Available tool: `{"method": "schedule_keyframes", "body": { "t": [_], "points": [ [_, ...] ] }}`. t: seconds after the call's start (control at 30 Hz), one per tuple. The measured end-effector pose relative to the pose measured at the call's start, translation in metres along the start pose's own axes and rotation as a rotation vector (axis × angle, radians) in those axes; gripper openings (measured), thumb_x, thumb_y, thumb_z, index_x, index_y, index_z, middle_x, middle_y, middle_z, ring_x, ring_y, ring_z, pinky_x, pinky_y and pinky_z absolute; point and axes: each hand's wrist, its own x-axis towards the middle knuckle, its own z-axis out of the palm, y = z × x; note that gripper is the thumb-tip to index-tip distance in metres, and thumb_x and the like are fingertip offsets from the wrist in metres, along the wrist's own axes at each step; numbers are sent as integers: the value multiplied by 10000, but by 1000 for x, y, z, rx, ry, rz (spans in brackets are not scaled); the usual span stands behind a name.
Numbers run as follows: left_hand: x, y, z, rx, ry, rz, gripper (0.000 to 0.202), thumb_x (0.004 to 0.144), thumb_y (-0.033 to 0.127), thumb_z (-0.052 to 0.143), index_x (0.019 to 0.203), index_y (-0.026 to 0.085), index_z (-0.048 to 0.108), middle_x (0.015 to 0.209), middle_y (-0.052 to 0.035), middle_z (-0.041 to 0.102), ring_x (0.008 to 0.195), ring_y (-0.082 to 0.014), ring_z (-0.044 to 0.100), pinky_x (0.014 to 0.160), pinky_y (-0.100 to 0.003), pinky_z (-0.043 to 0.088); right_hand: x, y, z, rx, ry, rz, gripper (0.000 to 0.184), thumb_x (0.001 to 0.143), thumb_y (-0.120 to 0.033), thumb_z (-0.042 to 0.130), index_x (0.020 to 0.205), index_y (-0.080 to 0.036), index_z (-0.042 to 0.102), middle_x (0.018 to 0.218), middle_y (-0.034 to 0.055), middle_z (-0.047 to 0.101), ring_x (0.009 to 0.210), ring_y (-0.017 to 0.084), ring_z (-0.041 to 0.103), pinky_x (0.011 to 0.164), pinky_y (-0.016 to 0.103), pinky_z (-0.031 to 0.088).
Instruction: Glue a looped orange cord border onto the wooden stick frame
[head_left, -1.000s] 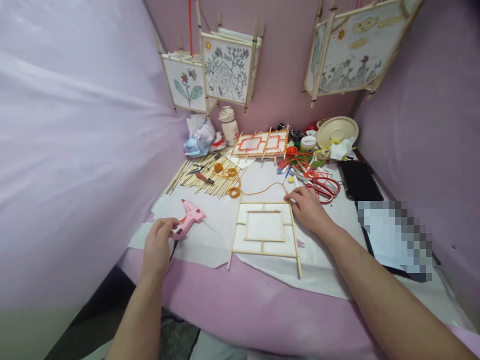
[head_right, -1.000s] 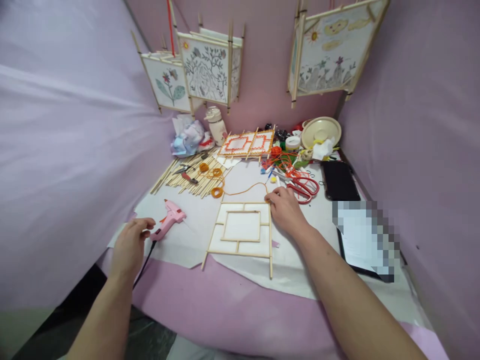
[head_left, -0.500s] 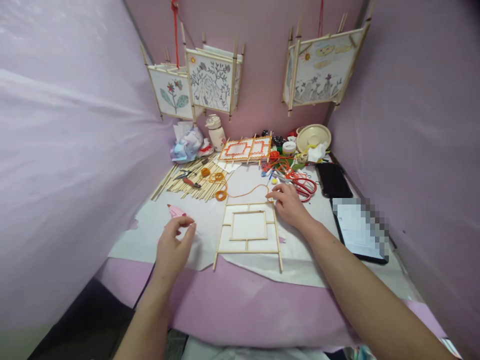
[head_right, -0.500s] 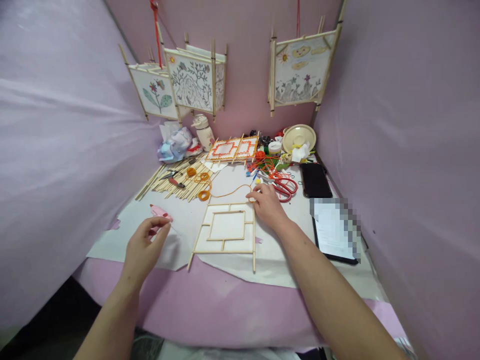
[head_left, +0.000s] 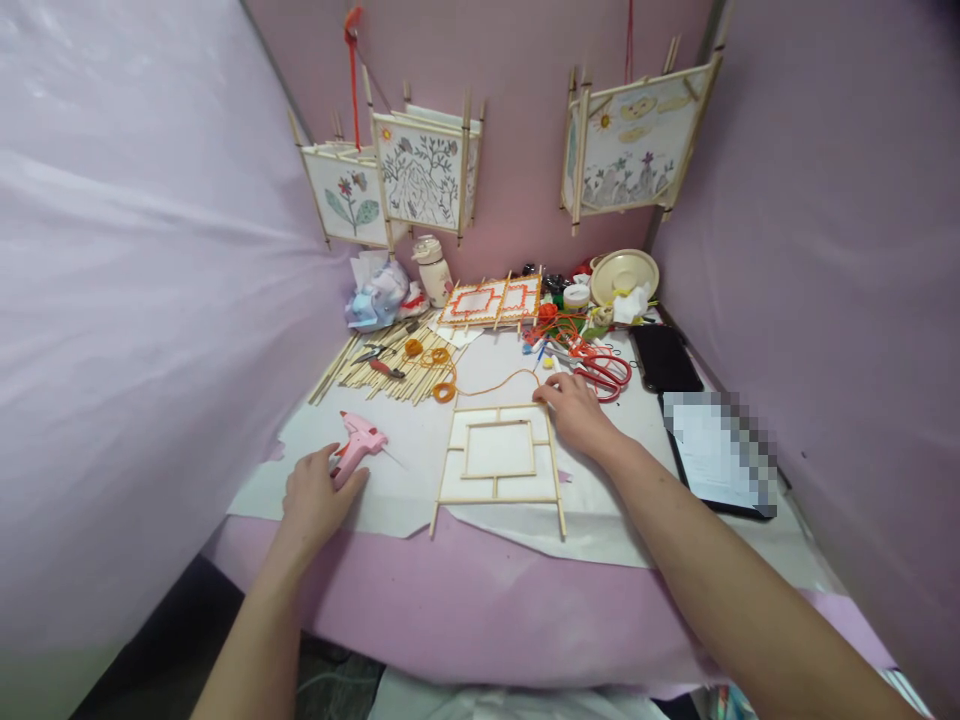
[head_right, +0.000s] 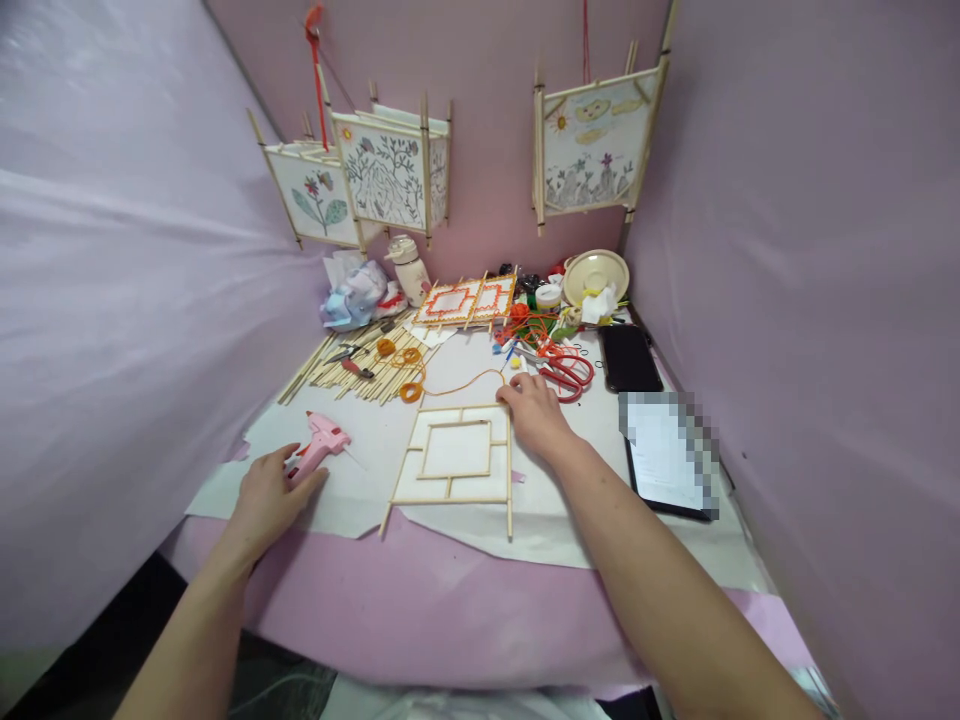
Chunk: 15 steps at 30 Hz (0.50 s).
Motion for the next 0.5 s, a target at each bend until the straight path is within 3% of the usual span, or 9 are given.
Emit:
{"method": "schedule_keyframes", "body": {
  "t": [0.33,0.5],
  "points": [
    [19,2,2,62,-53,29,706,809,543,412,1267,22,542,1087,-234,625,1020,-374,583,877,-451,446,2,4,2,8,22,9,356,851,-57,444,1060,-232,674,1155,116,547,1032,263,407,857,383,361],
    [30,5,-2,93,-87,107,590,836,581,337,979,101,650,917,-194,632,925,-363,586,812,-439,448,3,5,3,11,17,10,366,860,-52,432,1073,-228,672,1146,109,564,1036,257,410,861,376,361]
  ]
}}
